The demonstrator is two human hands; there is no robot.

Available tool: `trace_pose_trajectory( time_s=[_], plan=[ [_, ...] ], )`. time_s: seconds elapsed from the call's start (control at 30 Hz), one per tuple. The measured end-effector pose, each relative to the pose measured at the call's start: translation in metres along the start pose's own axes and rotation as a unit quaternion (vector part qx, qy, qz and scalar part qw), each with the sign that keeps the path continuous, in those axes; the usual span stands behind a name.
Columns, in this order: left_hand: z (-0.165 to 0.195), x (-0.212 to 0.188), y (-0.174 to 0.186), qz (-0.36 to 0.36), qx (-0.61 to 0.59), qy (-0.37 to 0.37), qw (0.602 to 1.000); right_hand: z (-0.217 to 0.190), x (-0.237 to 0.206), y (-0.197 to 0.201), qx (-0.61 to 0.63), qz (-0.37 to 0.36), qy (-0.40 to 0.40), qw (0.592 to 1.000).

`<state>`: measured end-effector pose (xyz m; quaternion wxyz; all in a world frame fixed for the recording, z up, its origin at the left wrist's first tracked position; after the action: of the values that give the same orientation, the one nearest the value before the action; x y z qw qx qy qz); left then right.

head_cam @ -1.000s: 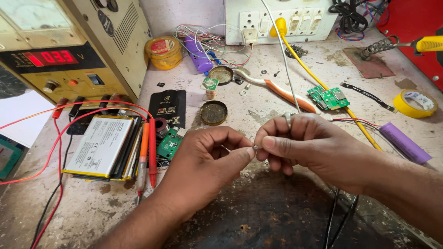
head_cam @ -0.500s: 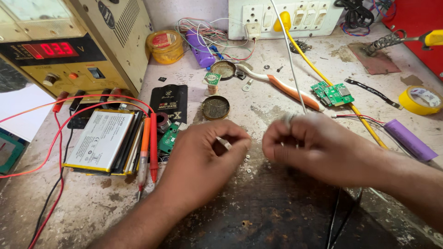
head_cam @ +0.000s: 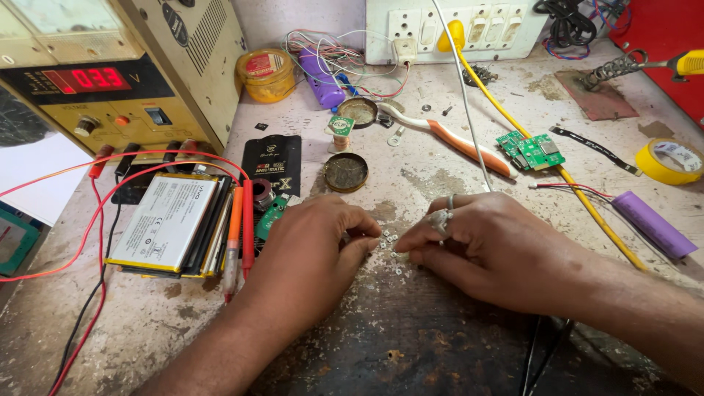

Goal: The person holds multimeter probes in both hands and touches them to small components on the workbench, testing them. They then set the probes down, pick up green circuit boards, connect a wire, and hold the boards up while working at the bench.

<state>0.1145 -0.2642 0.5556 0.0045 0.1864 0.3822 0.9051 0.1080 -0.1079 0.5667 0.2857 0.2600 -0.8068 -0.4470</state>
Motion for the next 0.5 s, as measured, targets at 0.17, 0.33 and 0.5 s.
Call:
trace_pose_trajectory(
  time_s=[0.17, 0.33, 0.5],
  plan=[
    [0.002, -0.001, 0.003, 0.002, -0.004, -0.009, 1.0, 0.007, 0.002, -0.002, -0.05, -0.01, -0.048, 0.998],
    [0.0, -0.002, -0.001, -0.007, 0.002, -0.007, 1.0, 0.021, 0.006, 0.004, -0.011, -0.036, -0.178, 0.983],
    [0.001, -0.001, -0.001, 0.034, -0.012, -0.021, 0.999, 0.021, 0.011, 0.004, -0.067, -0.019, -0.225, 0.972]
  ],
)
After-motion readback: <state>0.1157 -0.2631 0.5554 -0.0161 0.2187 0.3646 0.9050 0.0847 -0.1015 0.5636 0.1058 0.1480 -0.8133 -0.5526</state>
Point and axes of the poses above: each hand's wrist, its own x-axis towards the middle knuckle, its own y-axis out of the back of the hand, z = x × y, the point moved 8 cm from there along x, towards the middle knuckle, and after that the axes turned 6 degrees about z, right-handed, at the moved point
